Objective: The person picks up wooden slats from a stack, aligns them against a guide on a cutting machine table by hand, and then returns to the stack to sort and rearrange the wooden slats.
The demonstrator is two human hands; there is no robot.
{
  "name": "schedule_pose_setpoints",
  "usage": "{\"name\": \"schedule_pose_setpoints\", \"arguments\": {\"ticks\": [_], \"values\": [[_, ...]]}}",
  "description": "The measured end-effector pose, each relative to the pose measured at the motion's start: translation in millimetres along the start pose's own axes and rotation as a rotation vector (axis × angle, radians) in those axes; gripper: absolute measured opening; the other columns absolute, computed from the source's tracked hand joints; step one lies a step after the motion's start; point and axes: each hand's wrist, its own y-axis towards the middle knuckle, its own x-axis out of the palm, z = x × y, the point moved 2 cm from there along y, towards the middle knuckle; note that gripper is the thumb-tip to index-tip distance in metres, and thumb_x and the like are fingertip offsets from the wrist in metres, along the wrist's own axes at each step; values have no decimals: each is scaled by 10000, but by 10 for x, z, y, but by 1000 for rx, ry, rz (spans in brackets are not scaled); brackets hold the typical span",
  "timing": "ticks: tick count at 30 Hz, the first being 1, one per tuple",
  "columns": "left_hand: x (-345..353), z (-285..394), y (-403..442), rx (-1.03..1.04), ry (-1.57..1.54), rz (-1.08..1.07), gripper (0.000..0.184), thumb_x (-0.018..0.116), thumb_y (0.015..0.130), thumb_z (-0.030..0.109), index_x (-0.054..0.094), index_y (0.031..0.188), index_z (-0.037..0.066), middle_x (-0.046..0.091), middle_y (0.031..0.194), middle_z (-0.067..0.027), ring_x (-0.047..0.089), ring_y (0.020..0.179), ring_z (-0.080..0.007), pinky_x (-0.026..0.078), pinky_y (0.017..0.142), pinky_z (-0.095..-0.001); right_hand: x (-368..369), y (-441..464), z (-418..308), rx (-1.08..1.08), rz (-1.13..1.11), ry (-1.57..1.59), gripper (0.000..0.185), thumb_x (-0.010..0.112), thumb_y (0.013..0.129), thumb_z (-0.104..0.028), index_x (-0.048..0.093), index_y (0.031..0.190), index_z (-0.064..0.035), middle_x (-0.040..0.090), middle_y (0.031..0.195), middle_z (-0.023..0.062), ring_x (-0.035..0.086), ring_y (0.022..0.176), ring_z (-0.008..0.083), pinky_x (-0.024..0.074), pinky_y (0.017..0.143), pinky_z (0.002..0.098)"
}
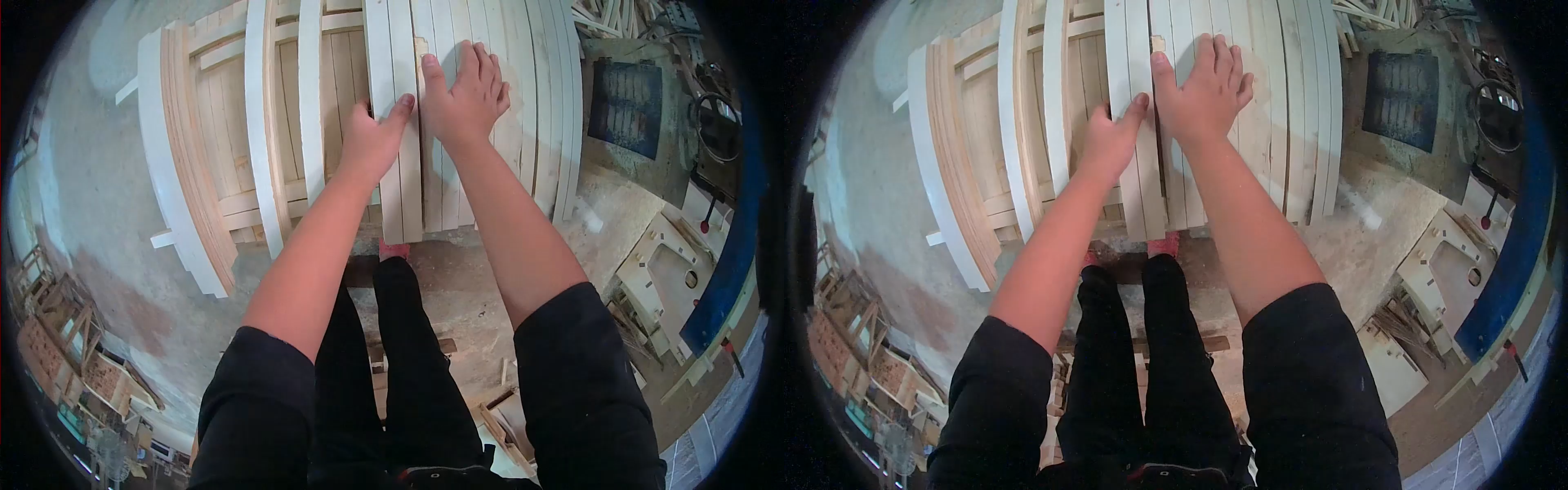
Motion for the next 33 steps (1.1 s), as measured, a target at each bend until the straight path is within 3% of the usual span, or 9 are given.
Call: {"name": "schedule_pose_setpoints", "arguments": {"ticks": [5,7,9,11,17,20,23,27,33], "values": [[-153,88,-324,45,23,-58,630,624,831,455,505,1162,-68,603,1088,-175,575,1007,-242,426,881,-333,-121,29,5,73,11,150,757,456,815,-603,427,1290,-14,356,1393,160,220,1346,297,69,1088,504],[-237,99,-447,90,-23,-97,580,629,839,416,514,1146,-63,610,1065,-169,579,986,-227,434,867,-330,-242,-3,-36,85,-144,223,710,517,813,-573,491,1229,2,474,1289,163,402,1240,279,238,1050,437],[-367,80,-608,124,-21,-106,521,602,868,365,502,1153,-60,606,1069,-165,578,977,-218,438,864,-327,-271,-378,-229,368,-287,734,639,593,811,-506,531,1174,16,570,1145,150,541,1060,234,400,917,353],[-502,53,-780,172,-108,-59,495,612,861,329,492,1127,-70,624,997,-181,605,910,-227,462,820,-337,-412,-814,-593,523,-569,758,540,615,839,-406,532,1162,20,602,1053,137,573,958,187,455,813,297],[-947,-81,-924,172,-78,72,442,517,920,336,496,1108,-63,577,1032,-230,576,985,-314,441,850,-378,-172,-1222,-1121,573,-425,1050,460,573,885,-367,549,1130,21,621,986,117,577,920,178,455,816,298],[-1148,-96,-736,227,248,183,442,472,939,376,561,1015,-50,599,875,-169,570,828,-233,439,749,-357,54,-1147,-1217,521,-428,1014,489,578,876,-400,562,1104,33,620,977,130,578,886,169,458,792,286],[-1315,125,-634,291,118,148,433,484,932,377,566,951,-48,563,752,-138,523,715,-219,422,681,-355,171,-981,-1232,465,-401,924,494,577,871,-420,584,1067,34,620,882,111,568,794,153,457,720,281],[-1517,31,-286,360,261,272,448,491,924,398,565,855,-38,520,698,-119,475,671,-205,407,652,-347,241,-813,-1271,433,-358,868,453,579,864,-425,607,808,24,519,634,42,456,583,116,395,553,303],[-1598,-56,-171,228,280,251,506,486,912,447,511,752,-32,487,676,-125,460,665,-224,404,660,-360,417,-804,-1258,448,-315,821,443,597,856,-408,579,751,22,502,639,70,454,582,137,399,555,320]]}}
